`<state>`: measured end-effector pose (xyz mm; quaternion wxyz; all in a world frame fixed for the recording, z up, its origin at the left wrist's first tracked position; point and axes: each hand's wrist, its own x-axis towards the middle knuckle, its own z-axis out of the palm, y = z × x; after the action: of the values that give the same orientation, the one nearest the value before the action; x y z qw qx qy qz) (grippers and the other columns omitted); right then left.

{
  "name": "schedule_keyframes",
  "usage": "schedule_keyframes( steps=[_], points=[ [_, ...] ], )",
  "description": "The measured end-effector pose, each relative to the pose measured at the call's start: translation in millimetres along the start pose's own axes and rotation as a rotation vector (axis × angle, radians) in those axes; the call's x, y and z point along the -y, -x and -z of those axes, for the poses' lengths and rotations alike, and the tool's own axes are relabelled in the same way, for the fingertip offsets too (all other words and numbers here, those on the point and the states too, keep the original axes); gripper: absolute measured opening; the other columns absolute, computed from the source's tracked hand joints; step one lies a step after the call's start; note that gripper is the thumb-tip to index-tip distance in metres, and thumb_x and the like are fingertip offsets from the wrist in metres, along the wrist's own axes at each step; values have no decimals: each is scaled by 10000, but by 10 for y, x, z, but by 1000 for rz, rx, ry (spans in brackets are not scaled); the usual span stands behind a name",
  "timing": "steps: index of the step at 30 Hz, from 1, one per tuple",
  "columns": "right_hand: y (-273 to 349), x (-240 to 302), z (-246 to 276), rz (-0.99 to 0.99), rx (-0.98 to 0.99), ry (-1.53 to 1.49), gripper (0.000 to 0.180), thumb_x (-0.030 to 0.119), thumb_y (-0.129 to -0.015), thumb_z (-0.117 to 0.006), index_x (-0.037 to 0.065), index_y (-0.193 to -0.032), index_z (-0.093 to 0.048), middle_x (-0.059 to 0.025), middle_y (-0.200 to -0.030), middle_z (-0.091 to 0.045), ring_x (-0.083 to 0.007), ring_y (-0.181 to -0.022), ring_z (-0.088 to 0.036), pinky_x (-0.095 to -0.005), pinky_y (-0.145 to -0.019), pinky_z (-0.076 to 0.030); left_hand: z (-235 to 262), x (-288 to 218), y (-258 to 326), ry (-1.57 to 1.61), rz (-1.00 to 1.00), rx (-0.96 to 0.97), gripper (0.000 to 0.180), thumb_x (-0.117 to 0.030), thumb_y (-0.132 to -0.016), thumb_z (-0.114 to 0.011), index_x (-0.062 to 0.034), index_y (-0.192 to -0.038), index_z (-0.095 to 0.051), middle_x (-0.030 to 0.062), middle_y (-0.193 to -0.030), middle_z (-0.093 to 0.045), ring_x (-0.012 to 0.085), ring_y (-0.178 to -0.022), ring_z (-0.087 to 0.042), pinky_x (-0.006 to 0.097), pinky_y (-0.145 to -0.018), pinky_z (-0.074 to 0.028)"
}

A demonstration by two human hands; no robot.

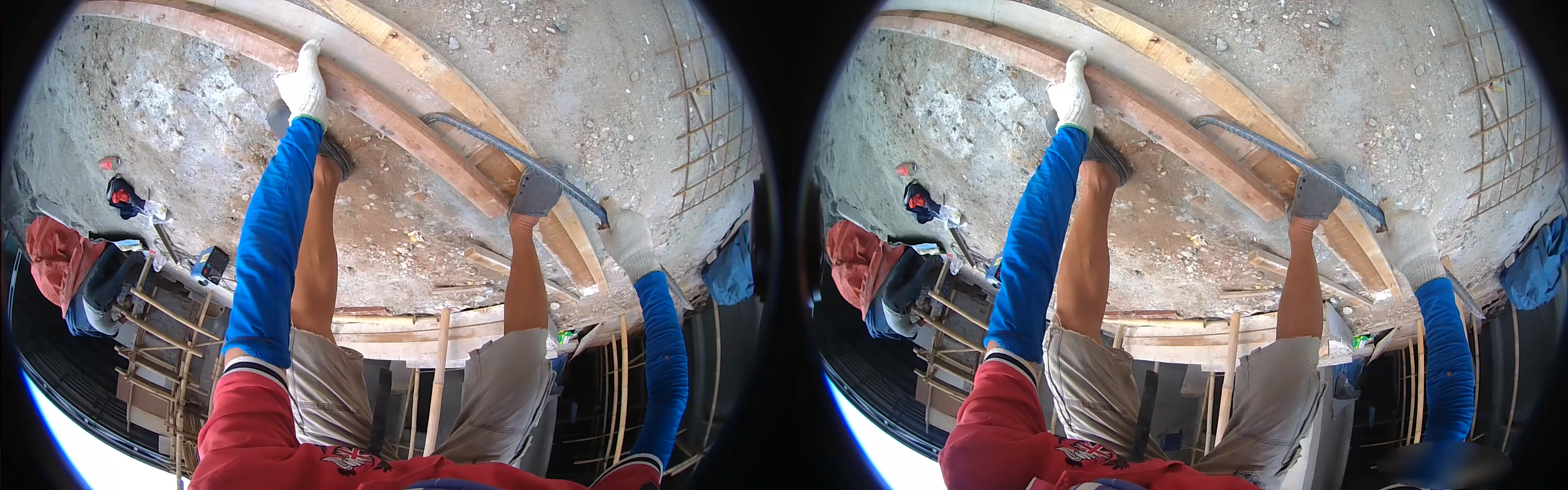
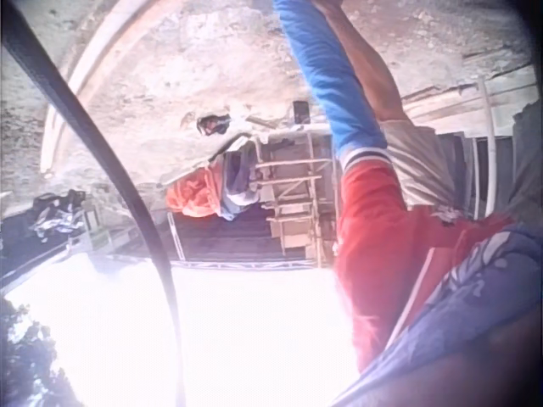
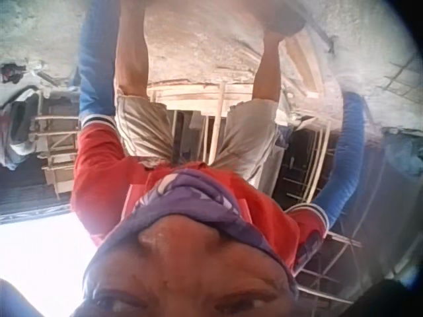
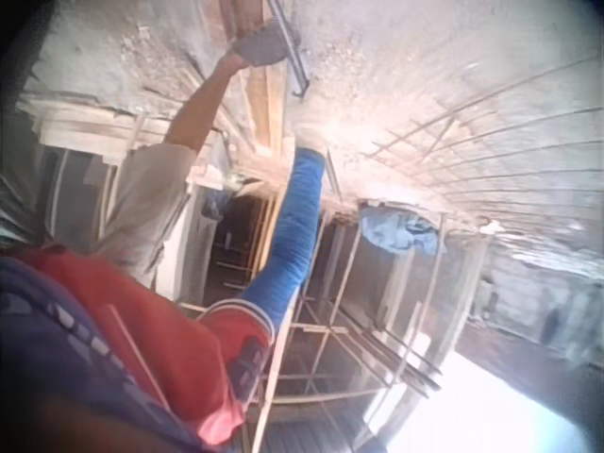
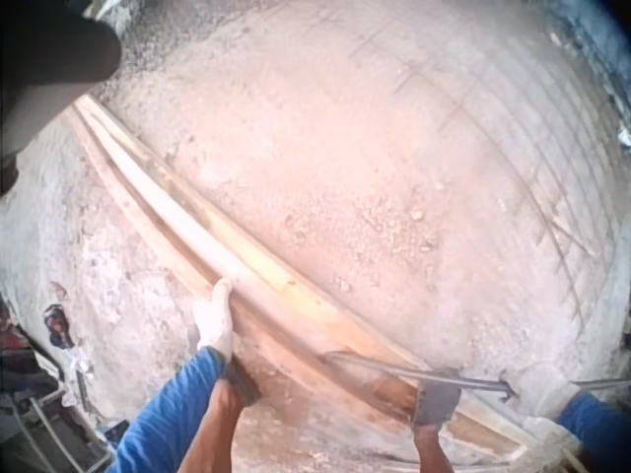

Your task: The person bends a long steel rod by hand using a curved wooden beam as a fulcrum. They repeatedly reposition the rod and apply force to create a curved shape, then place the bent rod aside.

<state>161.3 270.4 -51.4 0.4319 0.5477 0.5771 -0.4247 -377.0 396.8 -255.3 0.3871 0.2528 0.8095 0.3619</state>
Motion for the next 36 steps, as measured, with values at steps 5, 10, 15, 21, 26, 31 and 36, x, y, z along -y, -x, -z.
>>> schedule_keyframes(
  steps=[5,10,15,21,26,31,36],
  points=[
    [1214,887,91,-89,-65,-71,320,241,-938,-707,41,-1174,-629,-226,-765,-709,-415,-755,-738,-533,-637,-575,183,-115,-88,97,125,159,412,-224,-866,-868,59,-1135,-737,90,-1136,-727,175,-997,-642,353,-904,-521],
    [1776,2023,630,-68,-105,-360,450,252,-957,-711,18,-1327,-606,-203,-764,-706,-406,-699,-727,-499,-594,-557,640,-147,-20,112,333,272,430,-299,-832,-913,-62,-1016,-605,0,-842,-642,104,-773,-576,296,-693,-490],
    [1376,3151,1251,20,-258,-439,516,257,-972,-711,35,-1416,-568,-222,-793,-706,-413,-754,-738,-494,-644,-566,1465,89,102,-124,529,422,583,-399,-787,-938,-11,-1095,-631,70,-990,-691,157,-861,-623,332,-835,-519],
    [884,4560,2317,-140,-240,-162,541,237,-981,-665,-6,-1437,-507,-265,-863,-734,-430,-860,-749,-504,-720,-597,2959,6,-201,-14,535,422,332,-236,-876,-884,-47,-1044,-668,-25,-853,-689,75,-726,-577,270,-671,-485],
    [924,5013,2636,-104,-226,-47,438,251,-976,-647,-15,-1313,-558,-269,-922,-750,-428,-910,-756,-516,-772,-610,4235,135,-658,-214,501,281,439,-322,-866,-890,-43,-1012,-584,7,-854,-663,91,-768,-592,270,-689,-495],
    [964,5248,3241,-72,-94,-24,352,213,-940,-651,-16,-1205,-617,-303,-1042,-733,-445,-994,-735,-546,-869,-592,4708,71,-875,-230,553,206,444,-352,-868,-887,-55,-976,-576,7,-847,-642,77,-761,-561,260,-671,-476],
    [879,5050,3758,22,-129,150,378,209,-882,-677,-13,-1181,-616,-304,-1072,-713,-473,-1057,-699,-540,-901,-569,4061,-5,-868,86,469,214,402,-332,-857,-900,-66,-968,-621,-4,-849,-641,80,-784,-536,287,-713,-475]
  ],
)
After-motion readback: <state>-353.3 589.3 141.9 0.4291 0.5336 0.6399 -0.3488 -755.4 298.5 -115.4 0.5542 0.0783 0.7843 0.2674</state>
